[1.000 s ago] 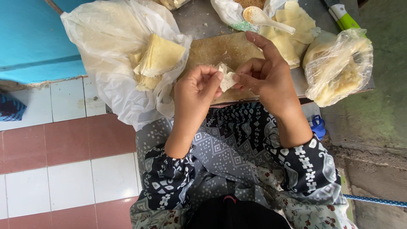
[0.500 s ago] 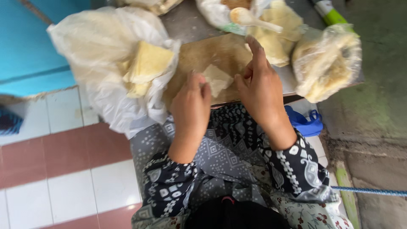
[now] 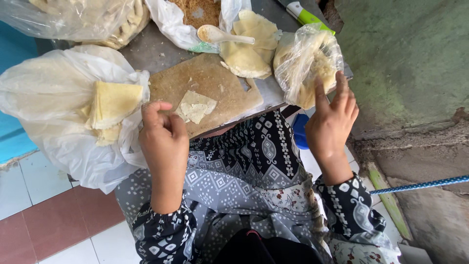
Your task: The person sits at a small table and folds filled pastry wrappers. They take a thin square wrapper, spoon brown filling onto it from a plastic bag, fold the wrapper over the filling and press the edges to seal it, placing finished pieces aside and repeating with new wrappers.
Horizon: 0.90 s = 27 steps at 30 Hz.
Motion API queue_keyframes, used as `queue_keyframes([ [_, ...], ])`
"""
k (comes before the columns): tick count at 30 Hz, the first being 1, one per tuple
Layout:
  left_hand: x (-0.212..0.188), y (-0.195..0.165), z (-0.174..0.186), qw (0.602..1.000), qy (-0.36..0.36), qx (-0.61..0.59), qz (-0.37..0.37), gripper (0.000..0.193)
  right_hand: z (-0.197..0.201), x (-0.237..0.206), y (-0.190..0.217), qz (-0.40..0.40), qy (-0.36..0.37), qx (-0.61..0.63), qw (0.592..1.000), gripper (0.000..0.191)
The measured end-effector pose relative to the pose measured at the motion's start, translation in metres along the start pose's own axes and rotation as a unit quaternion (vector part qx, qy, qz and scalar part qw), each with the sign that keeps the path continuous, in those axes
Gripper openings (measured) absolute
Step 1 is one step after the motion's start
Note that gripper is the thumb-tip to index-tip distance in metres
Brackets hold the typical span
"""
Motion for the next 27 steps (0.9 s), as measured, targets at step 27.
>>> queue_keyframes([
  [27, 0.000, 0.010, 0.010, 0.982, 0.002, 0.186, 0.032, 0.022, 0.015, -0.005, 0.008, -0.025, 0.007, 0.165, 0.986, 0.036],
])
Point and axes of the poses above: each hand's wrist, its own x-axis towards the middle knuckle, its own z-axis out of the back of the hand, y = z × x, the point moved 1 cm from there along x, towards the middle knuckle, and after that the axes turned 14 degrees about y, right-handed, at the moved point
